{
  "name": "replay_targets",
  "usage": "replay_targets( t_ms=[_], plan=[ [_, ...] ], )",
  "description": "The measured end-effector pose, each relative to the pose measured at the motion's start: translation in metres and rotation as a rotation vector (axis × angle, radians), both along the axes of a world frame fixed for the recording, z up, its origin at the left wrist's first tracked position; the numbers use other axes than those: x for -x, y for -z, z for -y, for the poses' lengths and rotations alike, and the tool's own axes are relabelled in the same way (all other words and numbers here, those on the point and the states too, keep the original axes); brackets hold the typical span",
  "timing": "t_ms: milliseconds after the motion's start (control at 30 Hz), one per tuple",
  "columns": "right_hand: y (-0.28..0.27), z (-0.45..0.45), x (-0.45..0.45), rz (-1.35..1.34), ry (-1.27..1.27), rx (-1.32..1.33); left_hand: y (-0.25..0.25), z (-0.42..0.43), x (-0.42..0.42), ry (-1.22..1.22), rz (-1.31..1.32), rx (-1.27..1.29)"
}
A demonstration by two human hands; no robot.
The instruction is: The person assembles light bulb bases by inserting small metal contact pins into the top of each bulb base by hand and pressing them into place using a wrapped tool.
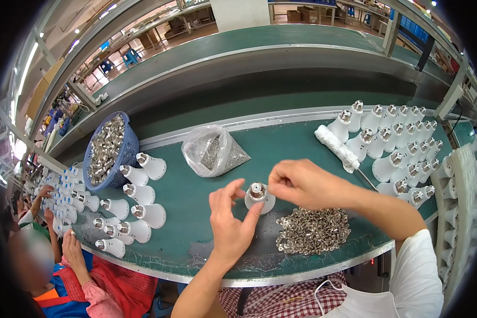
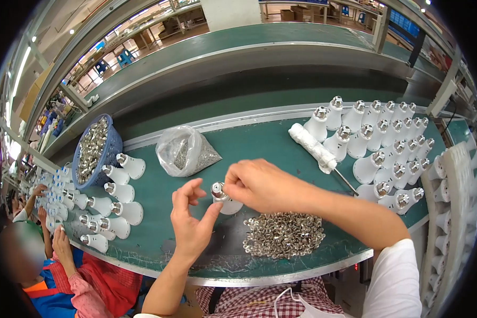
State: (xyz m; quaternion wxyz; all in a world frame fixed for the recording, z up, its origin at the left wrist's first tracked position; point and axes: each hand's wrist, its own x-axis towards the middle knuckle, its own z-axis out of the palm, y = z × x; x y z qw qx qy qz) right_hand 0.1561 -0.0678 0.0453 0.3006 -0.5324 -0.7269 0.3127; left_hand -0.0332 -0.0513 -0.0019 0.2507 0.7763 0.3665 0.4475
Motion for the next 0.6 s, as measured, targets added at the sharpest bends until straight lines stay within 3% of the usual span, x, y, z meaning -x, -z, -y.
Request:
replay_targets(
  t_ms=[200,367,600],
  plan=[
    [-0.016,-0.035,0.009,0.115,-0.041,0.208,0.008,-0.014,-0.001,-0.012,-0.116,0.037],
    [-0.029,-0.045,0.013,0.401,-0.087,0.402,0.009,-0.018,-0.003,0.054,-0.107,0.027],
    [-0.03,-0.051,0.019,0.476,-0.099,0.408,0.008,-0.019,-0.003,0.056,-0.08,0.043]
  ],
)
